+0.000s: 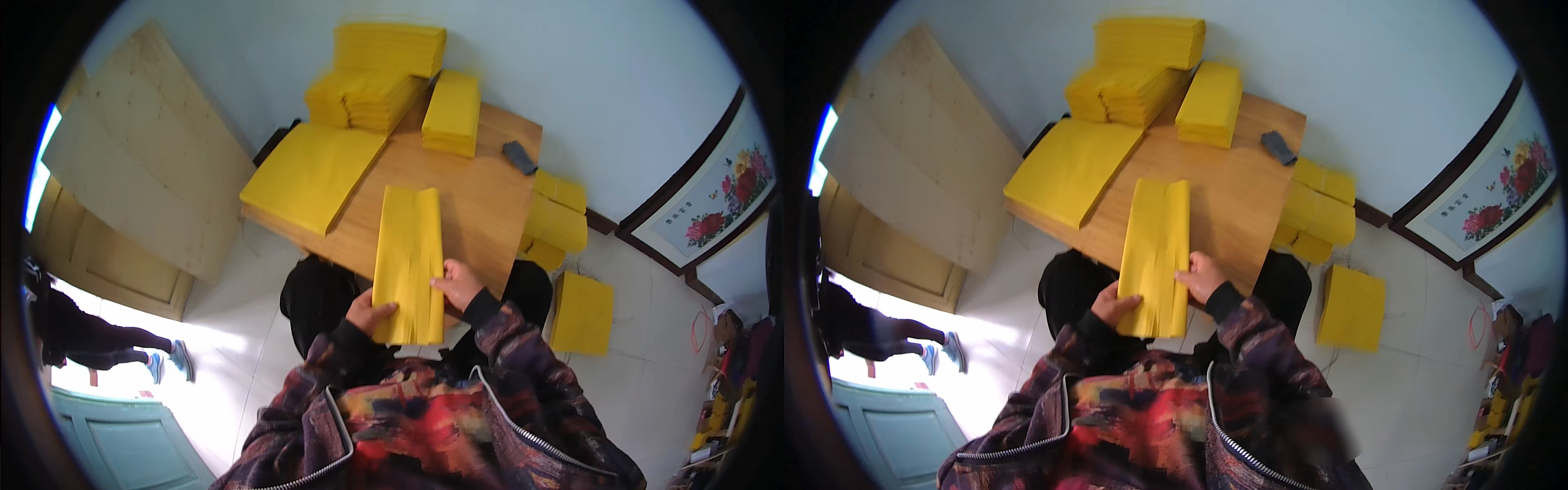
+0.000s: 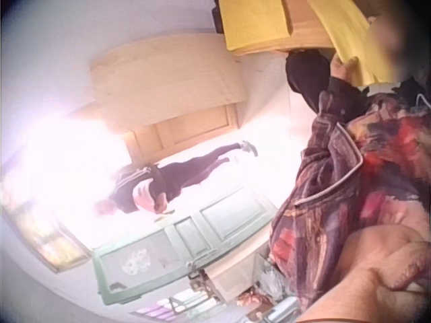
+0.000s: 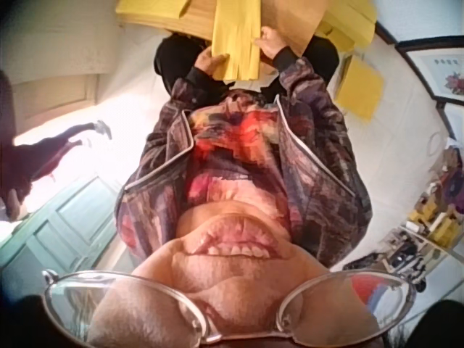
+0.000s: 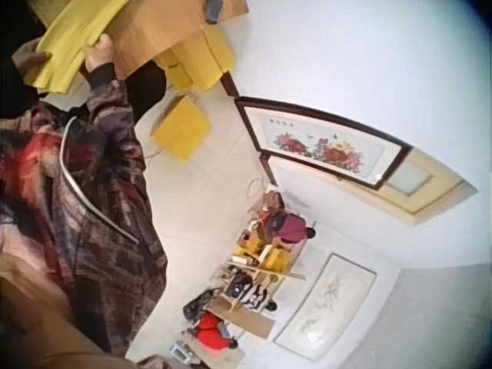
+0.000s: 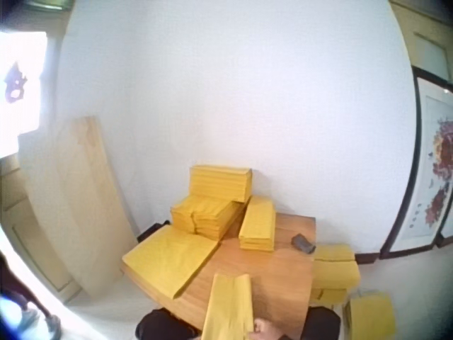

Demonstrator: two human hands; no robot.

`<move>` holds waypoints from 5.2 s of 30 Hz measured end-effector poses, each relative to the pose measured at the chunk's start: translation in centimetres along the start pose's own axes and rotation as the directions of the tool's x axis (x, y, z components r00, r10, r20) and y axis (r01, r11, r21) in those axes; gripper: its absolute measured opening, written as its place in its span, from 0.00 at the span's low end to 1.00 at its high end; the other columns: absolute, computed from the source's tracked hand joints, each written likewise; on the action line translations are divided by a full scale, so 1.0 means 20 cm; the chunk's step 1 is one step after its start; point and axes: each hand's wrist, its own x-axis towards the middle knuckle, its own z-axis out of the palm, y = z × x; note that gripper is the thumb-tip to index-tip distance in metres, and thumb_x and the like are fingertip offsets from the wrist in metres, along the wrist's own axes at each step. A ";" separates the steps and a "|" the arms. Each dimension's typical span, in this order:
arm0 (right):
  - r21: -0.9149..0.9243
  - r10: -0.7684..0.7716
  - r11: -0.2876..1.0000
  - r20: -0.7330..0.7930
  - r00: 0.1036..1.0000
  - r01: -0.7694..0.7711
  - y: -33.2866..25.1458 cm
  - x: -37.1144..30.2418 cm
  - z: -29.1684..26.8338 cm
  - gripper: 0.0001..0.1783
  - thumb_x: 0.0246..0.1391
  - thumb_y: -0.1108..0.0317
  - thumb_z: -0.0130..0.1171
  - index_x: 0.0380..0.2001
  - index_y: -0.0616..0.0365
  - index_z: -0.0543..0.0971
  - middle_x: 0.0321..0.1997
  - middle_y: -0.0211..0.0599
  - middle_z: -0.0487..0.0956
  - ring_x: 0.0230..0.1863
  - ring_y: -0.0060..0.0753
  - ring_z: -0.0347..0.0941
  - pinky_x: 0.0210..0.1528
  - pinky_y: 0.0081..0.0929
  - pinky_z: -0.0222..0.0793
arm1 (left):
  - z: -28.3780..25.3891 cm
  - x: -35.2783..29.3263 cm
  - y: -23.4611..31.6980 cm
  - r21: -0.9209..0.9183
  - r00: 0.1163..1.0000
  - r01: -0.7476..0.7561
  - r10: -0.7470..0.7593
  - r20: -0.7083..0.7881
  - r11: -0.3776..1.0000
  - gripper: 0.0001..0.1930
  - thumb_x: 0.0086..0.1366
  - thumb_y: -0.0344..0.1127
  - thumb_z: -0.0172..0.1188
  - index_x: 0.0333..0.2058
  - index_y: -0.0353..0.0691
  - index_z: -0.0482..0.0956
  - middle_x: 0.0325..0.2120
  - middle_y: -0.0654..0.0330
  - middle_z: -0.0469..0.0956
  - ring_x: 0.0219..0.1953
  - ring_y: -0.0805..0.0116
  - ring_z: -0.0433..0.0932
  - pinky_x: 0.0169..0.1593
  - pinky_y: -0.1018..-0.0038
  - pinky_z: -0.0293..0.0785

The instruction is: The person folds yellow paper sheets by hand on a low wooden table. They fold each sheet in half, then fold the sides inward, and finally fold the bottom up to form a small packet, stacking the finished pieces on the table.

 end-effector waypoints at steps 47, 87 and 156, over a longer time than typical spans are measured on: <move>-0.228 -0.289 0.948 -0.317 0.903 0.224 -0.84 1.64 -0.99 0.20 0.50 0.71 0.62 0.45 0.70 0.73 0.37 0.42 0.79 0.35 0.29 0.75 0.40 0.25 0.71 | 0.30 2.12 1.14 0.436 0.999 -0.050 0.038 0.035 0.899 0.16 0.60 0.29 0.62 0.45 0.28 0.73 0.38 0.53 0.78 0.37 0.65 0.79 0.41 0.70 0.79; -0.370 -0.353 0.914 -0.527 0.773 0.165 -0.55 1.60 -0.98 0.21 0.59 0.59 0.50 0.48 0.65 0.69 0.43 0.52 0.75 0.47 0.46 0.71 0.50 0.36 0.65 | 0.25 2.04 0.93 0.397 0.970 -0.227 0.244 0.006 0.890 0.29 0.67 0.40 0.52 0.59 0.25 0.57 0.57 0.46 0.66 0.58 0.58 0.65 0.61 0.71 0.60; -0.962 -0.768 0.101 -0.236 0.595 -0.252 -0.27 1.17 -1.40 0.11 0.45 0.64 0.65 0.24 0.55 0.72 0.28 0.42 0.75 0.34 0.52 0.72 0.34 0.47 0.66 | -0.25 -0.17 0.19 1.000 0.889 0.001 0.459 -0.012 0.025 0.09 0.47 0.35 0.64 0.29 0.45 0.77 0.36 0.67 0.78 0.49 0.66 0.72 0.53 0.64 0.60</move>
